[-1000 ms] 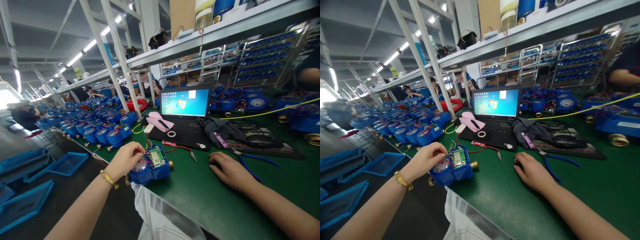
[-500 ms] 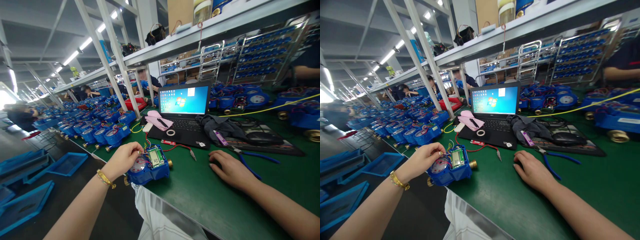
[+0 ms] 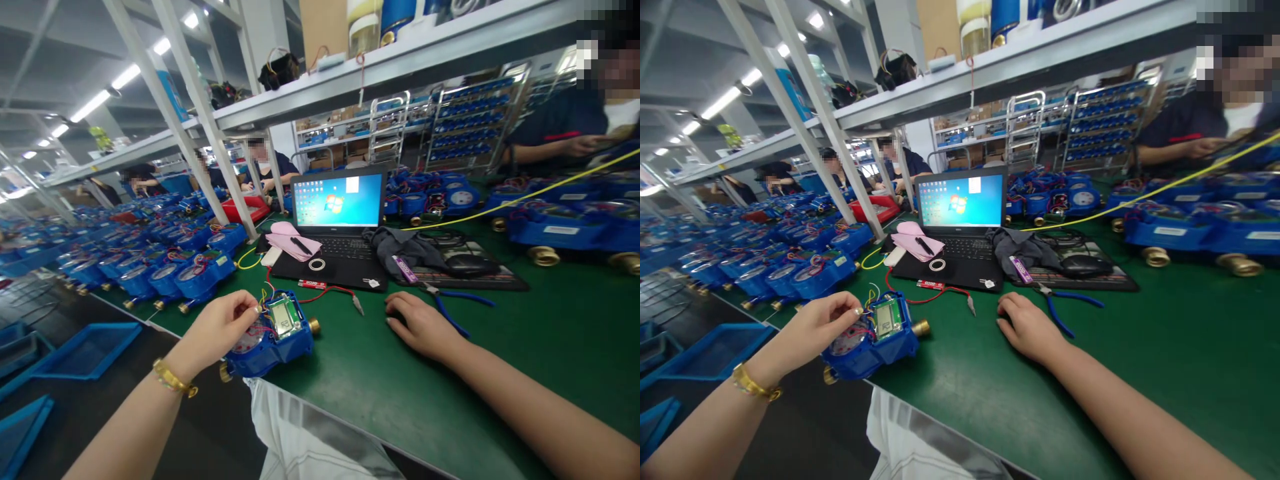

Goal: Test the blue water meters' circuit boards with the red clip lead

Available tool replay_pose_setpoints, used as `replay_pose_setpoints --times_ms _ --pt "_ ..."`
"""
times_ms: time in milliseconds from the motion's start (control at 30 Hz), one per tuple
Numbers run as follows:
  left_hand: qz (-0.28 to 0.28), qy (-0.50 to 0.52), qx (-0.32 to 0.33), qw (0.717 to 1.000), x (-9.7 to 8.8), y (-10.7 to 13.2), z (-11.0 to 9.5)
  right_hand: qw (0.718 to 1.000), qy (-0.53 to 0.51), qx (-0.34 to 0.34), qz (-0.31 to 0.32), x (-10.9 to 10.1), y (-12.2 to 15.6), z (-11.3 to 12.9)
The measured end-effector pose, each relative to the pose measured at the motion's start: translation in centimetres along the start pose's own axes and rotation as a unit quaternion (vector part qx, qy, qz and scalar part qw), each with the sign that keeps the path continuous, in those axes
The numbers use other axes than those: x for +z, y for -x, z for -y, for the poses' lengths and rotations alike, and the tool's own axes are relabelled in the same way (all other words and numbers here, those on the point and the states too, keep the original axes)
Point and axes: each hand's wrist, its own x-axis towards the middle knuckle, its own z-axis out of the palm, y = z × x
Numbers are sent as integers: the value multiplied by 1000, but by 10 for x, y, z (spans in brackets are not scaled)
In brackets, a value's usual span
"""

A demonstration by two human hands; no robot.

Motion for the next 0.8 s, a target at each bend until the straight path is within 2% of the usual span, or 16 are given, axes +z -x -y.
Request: replay_pose_setpoints --times_ms 133,267,367,467,567,700,800 --pt "-64 -49 3 997 3 4 4 1000 -11 18 6 -3 0 3" --pt "-134 -63 67 987 9 10 3 998 -31 50 16 -5 -2 7" --pt "-119 -52 98 987 18 13 2 995 -44 88 32 -5 -14 14" --pt "-80 -64 78 992 31 14 3 987 -57 138 64 -3 -38 26" --pt "-83 -86 68 991 43 17 4 973 -90 183 106 2 -66 38" --pt "-114 -101 75 986 48 21 6 937 -202 226 172 7 -92 46" --pt "-120 -87 68 987 49 21 6 875 -339 247 241 4 -96 47"
